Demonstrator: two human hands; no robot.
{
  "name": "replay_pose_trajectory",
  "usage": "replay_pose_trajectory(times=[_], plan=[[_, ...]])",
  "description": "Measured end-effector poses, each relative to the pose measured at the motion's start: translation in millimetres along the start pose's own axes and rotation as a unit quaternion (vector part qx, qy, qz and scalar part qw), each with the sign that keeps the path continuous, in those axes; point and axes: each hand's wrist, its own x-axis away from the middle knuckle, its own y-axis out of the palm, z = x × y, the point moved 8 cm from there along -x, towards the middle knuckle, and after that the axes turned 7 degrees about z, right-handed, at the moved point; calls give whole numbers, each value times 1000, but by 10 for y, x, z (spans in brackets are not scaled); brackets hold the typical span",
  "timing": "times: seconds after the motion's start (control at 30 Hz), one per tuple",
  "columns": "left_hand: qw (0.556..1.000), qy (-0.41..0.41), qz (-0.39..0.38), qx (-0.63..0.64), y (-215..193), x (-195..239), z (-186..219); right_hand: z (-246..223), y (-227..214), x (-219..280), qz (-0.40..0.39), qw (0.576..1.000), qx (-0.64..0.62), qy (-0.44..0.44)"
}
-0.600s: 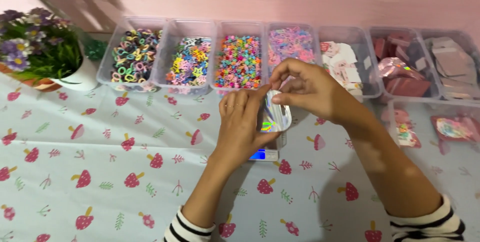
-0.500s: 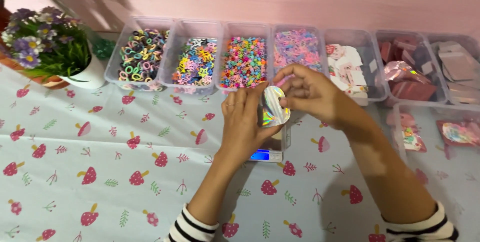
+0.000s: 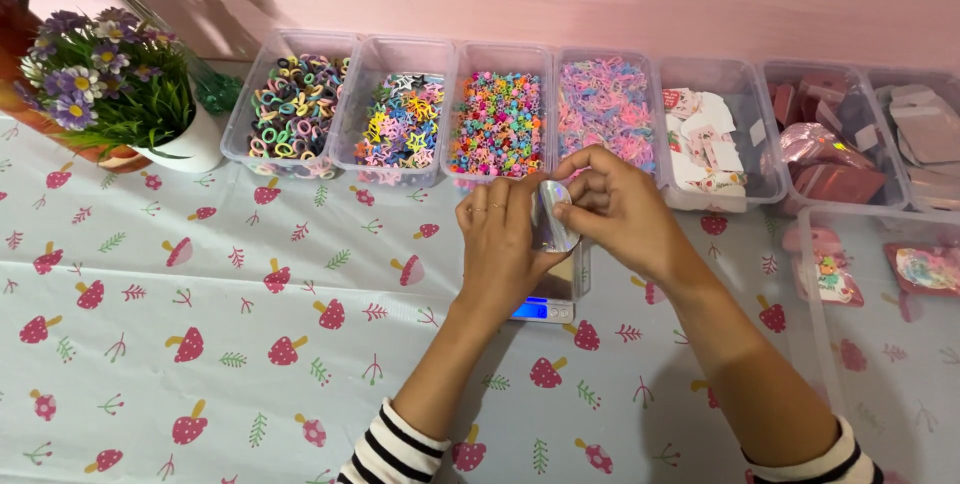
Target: The person fills small clear plastic bags with colorful plastic hair clips and decorative stickers from several bins, weighs each bag on a digital scale, seals the bags, and places them into a larger clear container. The process is repeated for multiple bags throughout the clip.
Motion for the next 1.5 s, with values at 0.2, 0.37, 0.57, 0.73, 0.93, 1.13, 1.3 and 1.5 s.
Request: replay_pose_trajectory(times=[0.2, 0.37, 0.57, 0.73, 0.93, 1.13, 1.3, 1.5], plan=[[995, 75, 16, 70, -358, -218, 352, -218, -146, 84, 39, 998, 29, -28], [978, 110, -35, 173, -442, -233, 332, -381, -185, 146, 8, 999, 27, -25], [973, 113, -51, 192, -704, -361, 500, -433, -136, 181, -71, 997, 27, -12], [972, 135, -80, 173, -668, -305, 492, -423, -22, 252, -105, 994, 28, -19], [967, 143, -137, 159, -569, -254, 496, -554, 31, 295, -61, 973, 204, -90], [956, 73, -186, 213, -428, -236, 340, -625, 53, 348, -17, 938, 288, -192], [965, 55, -191, 169, -269, -178, 170, -585, 27, 401, -21, 945, 270, -181], [964, 51, -209, 158, -278, -184, 256, -425, 51, 416, -27, 943, 288, -166]])
